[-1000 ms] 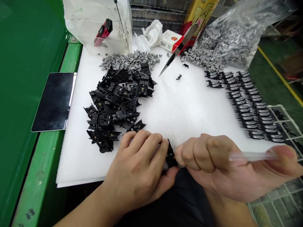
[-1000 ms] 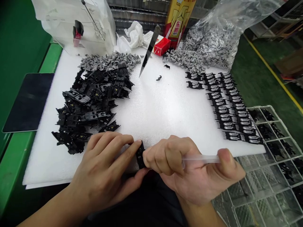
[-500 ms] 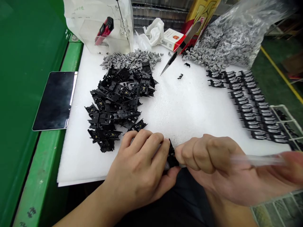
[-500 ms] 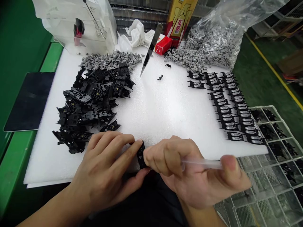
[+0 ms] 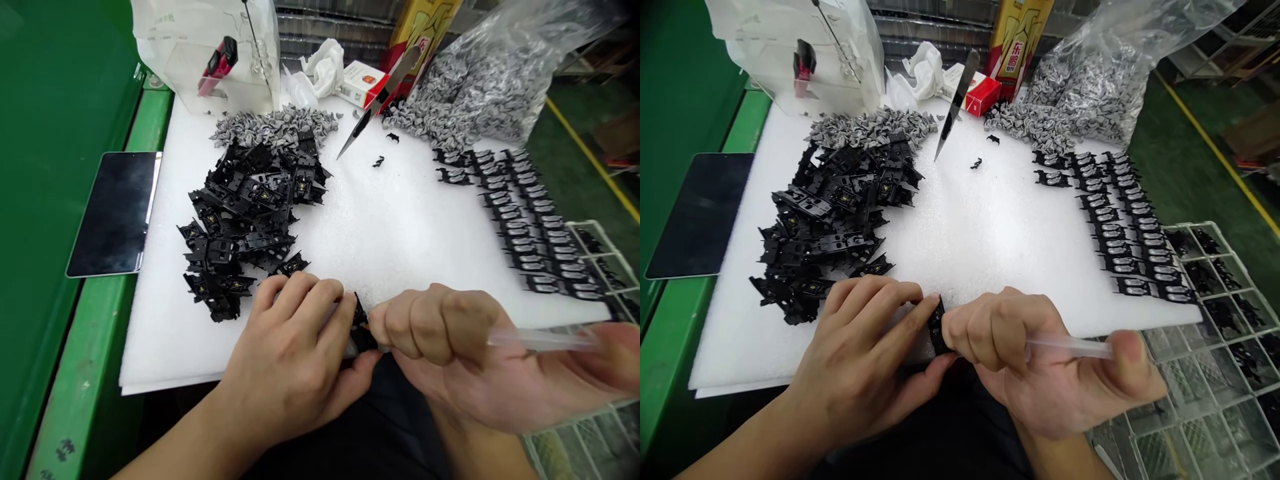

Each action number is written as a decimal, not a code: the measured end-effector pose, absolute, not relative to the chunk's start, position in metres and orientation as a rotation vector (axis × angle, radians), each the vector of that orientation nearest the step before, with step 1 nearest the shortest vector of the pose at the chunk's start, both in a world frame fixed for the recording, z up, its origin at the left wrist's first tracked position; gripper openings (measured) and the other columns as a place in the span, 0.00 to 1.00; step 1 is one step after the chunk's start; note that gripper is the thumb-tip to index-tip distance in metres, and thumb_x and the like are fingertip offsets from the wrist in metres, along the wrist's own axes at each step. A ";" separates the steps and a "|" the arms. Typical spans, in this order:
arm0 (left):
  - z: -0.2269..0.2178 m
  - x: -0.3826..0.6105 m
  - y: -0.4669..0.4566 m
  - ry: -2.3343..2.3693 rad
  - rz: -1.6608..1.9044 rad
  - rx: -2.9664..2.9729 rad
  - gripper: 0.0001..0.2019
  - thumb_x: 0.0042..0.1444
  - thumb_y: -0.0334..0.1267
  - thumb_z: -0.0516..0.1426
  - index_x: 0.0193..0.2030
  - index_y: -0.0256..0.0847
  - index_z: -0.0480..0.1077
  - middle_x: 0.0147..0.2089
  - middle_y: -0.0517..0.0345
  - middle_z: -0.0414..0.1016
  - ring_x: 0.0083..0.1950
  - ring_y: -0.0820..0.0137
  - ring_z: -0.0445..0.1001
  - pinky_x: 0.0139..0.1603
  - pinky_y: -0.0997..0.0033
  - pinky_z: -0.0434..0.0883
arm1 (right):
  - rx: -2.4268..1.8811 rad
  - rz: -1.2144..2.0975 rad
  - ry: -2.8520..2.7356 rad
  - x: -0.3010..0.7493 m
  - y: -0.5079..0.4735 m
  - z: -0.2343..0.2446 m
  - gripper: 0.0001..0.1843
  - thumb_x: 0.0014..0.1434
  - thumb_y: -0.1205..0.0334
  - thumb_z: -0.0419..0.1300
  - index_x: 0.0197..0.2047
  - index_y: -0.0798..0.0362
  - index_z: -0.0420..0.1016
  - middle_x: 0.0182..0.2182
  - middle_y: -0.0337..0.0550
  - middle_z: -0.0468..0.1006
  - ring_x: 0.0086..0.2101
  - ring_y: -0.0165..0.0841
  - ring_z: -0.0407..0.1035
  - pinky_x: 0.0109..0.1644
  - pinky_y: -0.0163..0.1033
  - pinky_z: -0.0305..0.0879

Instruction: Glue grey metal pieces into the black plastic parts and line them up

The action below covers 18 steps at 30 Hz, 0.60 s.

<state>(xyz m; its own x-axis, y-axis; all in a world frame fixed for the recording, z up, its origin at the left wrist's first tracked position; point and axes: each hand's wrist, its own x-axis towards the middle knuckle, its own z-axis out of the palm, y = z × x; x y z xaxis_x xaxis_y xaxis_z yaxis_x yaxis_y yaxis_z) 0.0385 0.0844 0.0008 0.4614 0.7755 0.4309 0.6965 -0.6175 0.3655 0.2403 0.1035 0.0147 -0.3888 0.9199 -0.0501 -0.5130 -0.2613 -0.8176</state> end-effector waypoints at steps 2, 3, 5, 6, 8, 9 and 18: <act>0.001 0.038 0.084 1.299 0.868 2.572 0.19 0.65 0.45 0.64 0.54 0.30 0.77 0.47 0.47 0.79 0.48 0.54 0.73 0.46 0.50 0.65 | -0.682 1.822 -0.913 0.238 0.106 0.020 0.37 0.61 0.29 0.62 0.19 0.48 0.54 0.17 0.35 0.53 0.21 0.36 0.53 0.30 0.50 0.57; 0.000 0.038 0.084 1.298 0.866 2.574 0.19 0.65 0.45 0.64 0.54 0.30 0.77 0.47 0.47 0.79 0.47 0.54 0.73 0.46 0.50 0.65 | -0.681 1.816 -0.911 0.237 0.106 0.022 0.37 0.61 0.30 0.63 0.19 0.48 0.54 0.17 0.35 0.53 0.21 0.36 0.53 0.30 0.50 0.57; 0.000 0.038 0.084 1.296 0.864 2.577 0.20 0.65 0.46 0.64 0.54 0.29 0.77 0.47 0.47 0.79 0.47 0.54 0.73 0.46 0.50 0.65 | -0.676 1.813 -0.902 0.238 0.106 0.022 0.37 0.61 0.29 0.62 0.19 0.48 0.54 0.17 0.35 0.53 0.22 0.36 0.53 0.31 0.50 0.57; 0.001 0.038 0.084 1.295 0.864 2.577 0.20 0.65 0.46 0.64 0.54 0.29 0.77 0.47 0.46 0.79 0.47 0.54 0.73 0.46 0.50 0.65 | -0.675 1.817 -0.900 0.238 0.106 0.021 0.37 0.61 0.29 0.62 0.19 0.48 0.54 0.17 0.35 0.53 0.22 0.36 0.53 0.31 0.50 0.57; 0.001 0.038 0.084 1.295 0.860 2.576 0.20 0.65 0.45 0.64 0.54 0.29 0.77 0.47 0.46 0.79 0.48 0.54 0.73 0.47 0.50 0.65 | -0.688 1.837 -0.898 0.239 0.105 0.019 0.36 0.60 0.29 0.62 0.19 0.47 0.54 0.17 0.36 0.53 0.22 0.37 0.53 0.31 0.49 0.57; 0.001 0.038 0.084 1.296 0.856 2.578 0.19 0.65 0.45 0.64 0.54 0.29 0.77 0.47 0.46 0.79 0.48 0.54 0.73 0.47 0.50 0.65 | -0.692 1.834 -0.890 0.239 0.104 0.018 0.36 0.60 0.29 0.62 0.20 0.47 0.54 0.17 0.36 0.53 0.22 0.37 0.53 0.31 0.49 0.57; 0.001 0.038 0.083 1.300 0.844 2.592 0.19 0.65 0.45 0.64 0.53 0.29 0.77 0.48 0.46 0.79 0.48 0.54 0.73 0.46 0.50 0.65 | -0.695 1.801 -0.886 0.239 0.102 0.014 0.38 0.61 0.25 0.58 0.20 0.48 0.52 0.16 0.35 0.51 0.21 0.36 0.52 0.31 0.50 0.56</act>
<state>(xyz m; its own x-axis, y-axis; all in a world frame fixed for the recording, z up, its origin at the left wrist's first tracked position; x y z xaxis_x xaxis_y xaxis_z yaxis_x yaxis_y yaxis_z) 0.0382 0.0829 0.0013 0.4753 0.7697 0.4261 0.7021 -0.6237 0.3435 0.2391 0.1021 0.0139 -0.3622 0.9296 -0.0686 -0.5128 -0.2602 -0.8182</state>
